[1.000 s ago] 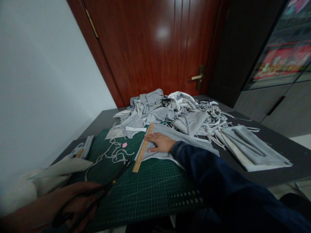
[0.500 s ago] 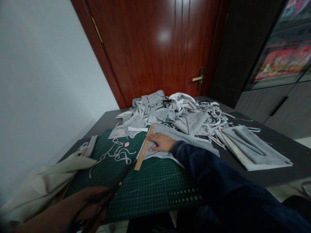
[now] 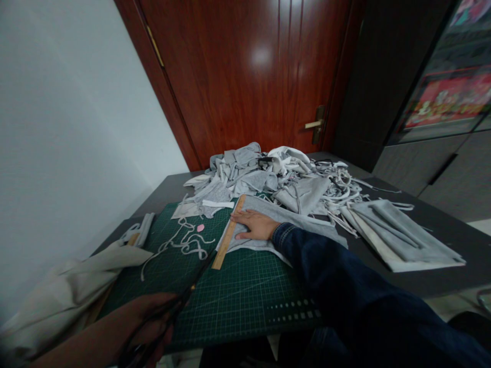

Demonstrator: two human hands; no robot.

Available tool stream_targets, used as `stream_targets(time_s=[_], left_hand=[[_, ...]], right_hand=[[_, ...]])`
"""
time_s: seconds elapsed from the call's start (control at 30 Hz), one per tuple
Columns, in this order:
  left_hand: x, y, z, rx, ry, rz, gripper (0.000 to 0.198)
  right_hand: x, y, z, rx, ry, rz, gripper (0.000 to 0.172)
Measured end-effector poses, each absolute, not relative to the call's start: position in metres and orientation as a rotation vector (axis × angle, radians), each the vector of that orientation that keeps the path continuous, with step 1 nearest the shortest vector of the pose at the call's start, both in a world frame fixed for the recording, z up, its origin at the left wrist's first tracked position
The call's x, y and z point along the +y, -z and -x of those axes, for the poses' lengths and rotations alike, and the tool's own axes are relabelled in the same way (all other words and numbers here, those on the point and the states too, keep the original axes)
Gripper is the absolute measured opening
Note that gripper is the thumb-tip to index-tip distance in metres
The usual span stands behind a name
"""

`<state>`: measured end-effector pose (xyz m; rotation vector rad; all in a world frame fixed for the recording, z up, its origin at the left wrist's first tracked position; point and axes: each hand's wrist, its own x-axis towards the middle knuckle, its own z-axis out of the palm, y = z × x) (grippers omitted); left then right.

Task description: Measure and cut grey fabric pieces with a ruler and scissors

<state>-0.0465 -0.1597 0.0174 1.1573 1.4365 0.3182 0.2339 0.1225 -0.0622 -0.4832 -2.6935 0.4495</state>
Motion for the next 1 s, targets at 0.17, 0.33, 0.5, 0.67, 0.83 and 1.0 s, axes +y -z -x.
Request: stream_targets(time_s=[0.17,0.33,0.5,0.67,0.83,1.0], left_hand=[[-0.153,-0.027,0.033,1.423,-0.325,-1.177,0.031],[-0.157,-0.014,0.033,1.497,-0.287,-1.230,0.029],[-0.161,-0.015,0.031,1.654,-0.202,-1.478,0.024],[-0.157,-0.016,0.016,1.718,-0.206,-1.571,0.016],[-0.154,-0.019,0.009,1.756,-0.226,-1.606,0.012],[-0.157,-0.038,0.001,1.802,-0.216,-1.626,0.007]], right_hand=[[0.121,0.060,-0.234,-2.695,-0.461,0.496,0.079],[0.123,0.062,-0.233,-2.701,-0.446,0.490,0.078],[0.123,0.063,-0.233,-2.705,-0.438,0.482,0.080],[0.123,0.063,-0.233,-2.706,-0.438,0.498,0.079],[0.123,0.063,-0.233,-2.699,-0.464,0.492,0.079],[0.122,0.062,-0.232,-2.689,-0.472,0.475,0.077]])
